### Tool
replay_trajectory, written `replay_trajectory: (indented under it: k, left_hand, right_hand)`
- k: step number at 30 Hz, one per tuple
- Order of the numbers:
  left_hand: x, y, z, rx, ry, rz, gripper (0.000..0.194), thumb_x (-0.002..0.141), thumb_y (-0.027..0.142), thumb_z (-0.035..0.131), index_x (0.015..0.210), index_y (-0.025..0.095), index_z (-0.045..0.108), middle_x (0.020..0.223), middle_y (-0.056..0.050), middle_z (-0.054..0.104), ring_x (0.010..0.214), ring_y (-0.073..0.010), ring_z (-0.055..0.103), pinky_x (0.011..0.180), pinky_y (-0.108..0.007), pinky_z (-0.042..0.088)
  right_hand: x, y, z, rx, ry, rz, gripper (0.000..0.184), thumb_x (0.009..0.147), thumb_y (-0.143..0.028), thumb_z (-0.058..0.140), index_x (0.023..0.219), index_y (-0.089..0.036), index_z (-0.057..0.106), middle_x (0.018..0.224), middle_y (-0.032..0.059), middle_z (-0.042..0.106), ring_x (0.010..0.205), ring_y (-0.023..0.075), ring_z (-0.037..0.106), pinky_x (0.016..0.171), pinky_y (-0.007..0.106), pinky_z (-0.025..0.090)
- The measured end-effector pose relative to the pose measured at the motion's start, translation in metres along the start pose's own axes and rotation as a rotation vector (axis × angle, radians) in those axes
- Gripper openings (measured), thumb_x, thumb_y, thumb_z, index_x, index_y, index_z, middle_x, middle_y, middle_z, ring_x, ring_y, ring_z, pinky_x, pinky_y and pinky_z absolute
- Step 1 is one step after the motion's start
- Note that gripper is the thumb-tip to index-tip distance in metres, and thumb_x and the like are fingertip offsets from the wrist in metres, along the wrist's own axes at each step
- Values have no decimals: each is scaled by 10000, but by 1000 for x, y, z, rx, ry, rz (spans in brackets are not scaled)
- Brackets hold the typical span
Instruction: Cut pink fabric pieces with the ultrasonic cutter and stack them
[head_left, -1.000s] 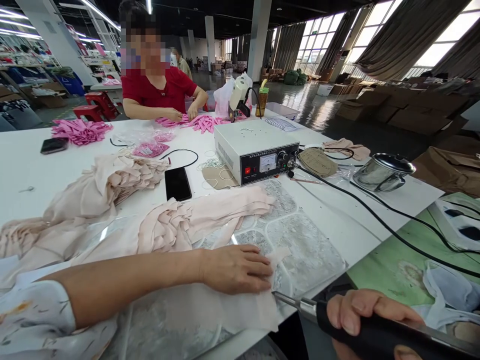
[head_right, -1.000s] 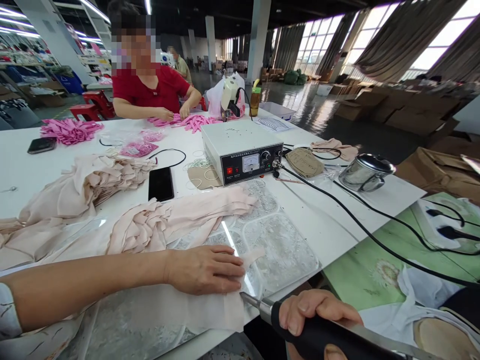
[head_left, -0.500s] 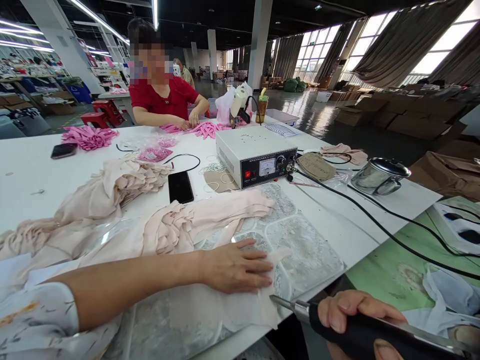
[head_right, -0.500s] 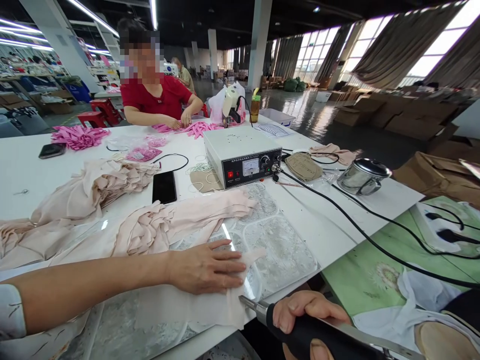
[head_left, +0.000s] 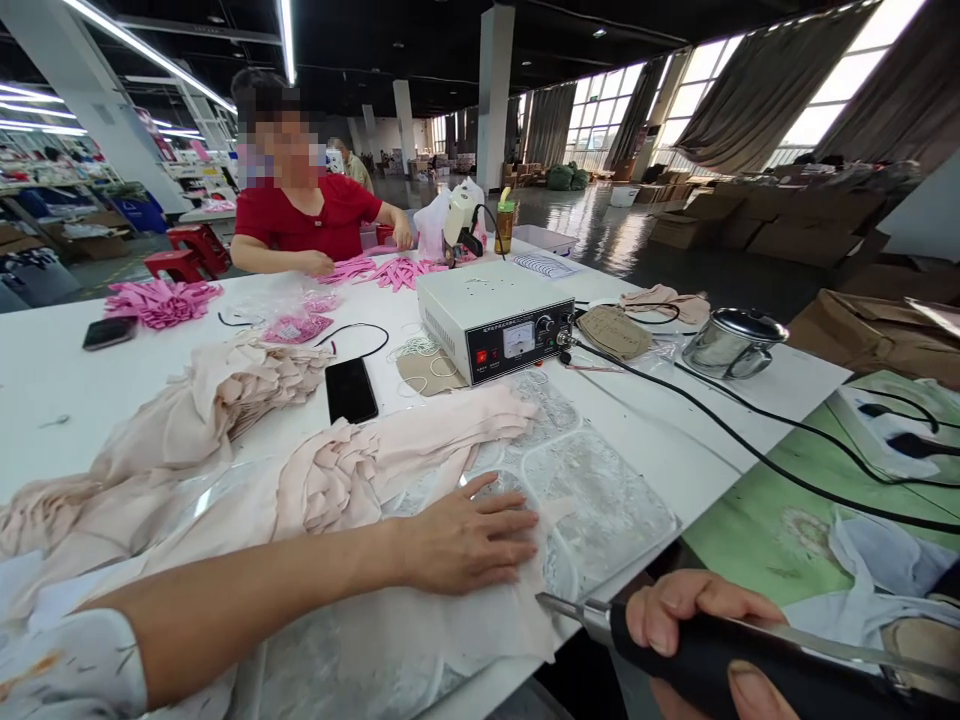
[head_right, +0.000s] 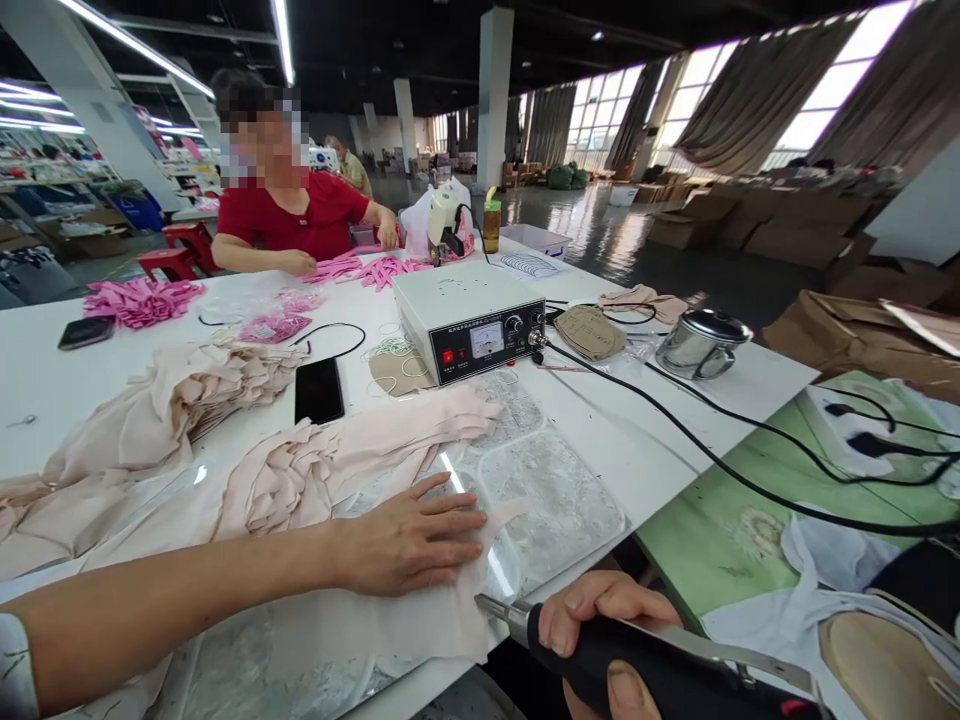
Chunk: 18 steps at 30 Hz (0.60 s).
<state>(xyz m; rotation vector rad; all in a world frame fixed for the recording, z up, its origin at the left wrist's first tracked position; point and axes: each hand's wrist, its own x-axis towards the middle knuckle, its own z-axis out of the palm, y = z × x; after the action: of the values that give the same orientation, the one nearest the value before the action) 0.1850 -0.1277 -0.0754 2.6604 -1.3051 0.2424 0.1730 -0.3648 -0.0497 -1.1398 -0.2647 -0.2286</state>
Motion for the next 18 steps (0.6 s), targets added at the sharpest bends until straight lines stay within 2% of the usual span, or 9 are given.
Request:
replay_trajectory:
  k: [3, 7, 10, 13, 18]
  left_hand:
    - [1, 0, -2, -11, -1, 18, 302, 1007, 368, 404, 1189, 220, 594, 1326, -51, 562, 1296, -223, 441, 1162, -443, 142]
    - [0, 0, -4, -12, -6, 81, 277, 1001, 360, 426, 1180, 225, 587, 1324, -40, 564, 1292, -208, 443, 1177, -433, 77]
    - [0, -2, -4, -24, 31, 63, 244, 992, 339, 453, 1143, 209, 593, 1298, -47, 581, 1281, -206, 454, 1176, -415, 91]
    - [2, -4, -3, -71, 79, 4, 198, 990, 255, 448, 1085, 191, 609, 1243, -61, 608, 1244, -199, 487, 1157, -404, 168]
    - [17, -6, -6, -203, 89, -131, 194, 960, 160, 454, 948, 171, 647, 1042, -68, 654, 968, -158, 607, 987, -334, 397]
  right_hand:
    - [0, 4, 2, 49, 18, -41, 200, 782, -416, 606, 804, -227, 545, 662, -16, 496, 500, 122, 484, 444, 283, 466]
    - [1, 9, 2, 121, 19, -22, 213, 791, -428, 604, 816, -228, 537, 675, -19, 484, 510, 119, 493, 451, 279, 472]
    - [2, 10, 2, 141, 13, -32, 190, 800, -405, 597, 824, -223, 546, 697, -13, 494, 510, 114, 505, 457, 278, 480]
    - [2, 9, 2, 146, 9, -39, 174, 804, -389, 591, 836, -220, 563, 701, -8, 505, 509, 114, 520, 462, 277, 484]
    - [4, 9, -2, 193, 71, -18, 203, 758, -399, 623, 831, -213, 588, 689, -9, 520, 487, 116, 515, 431, 274, 471]
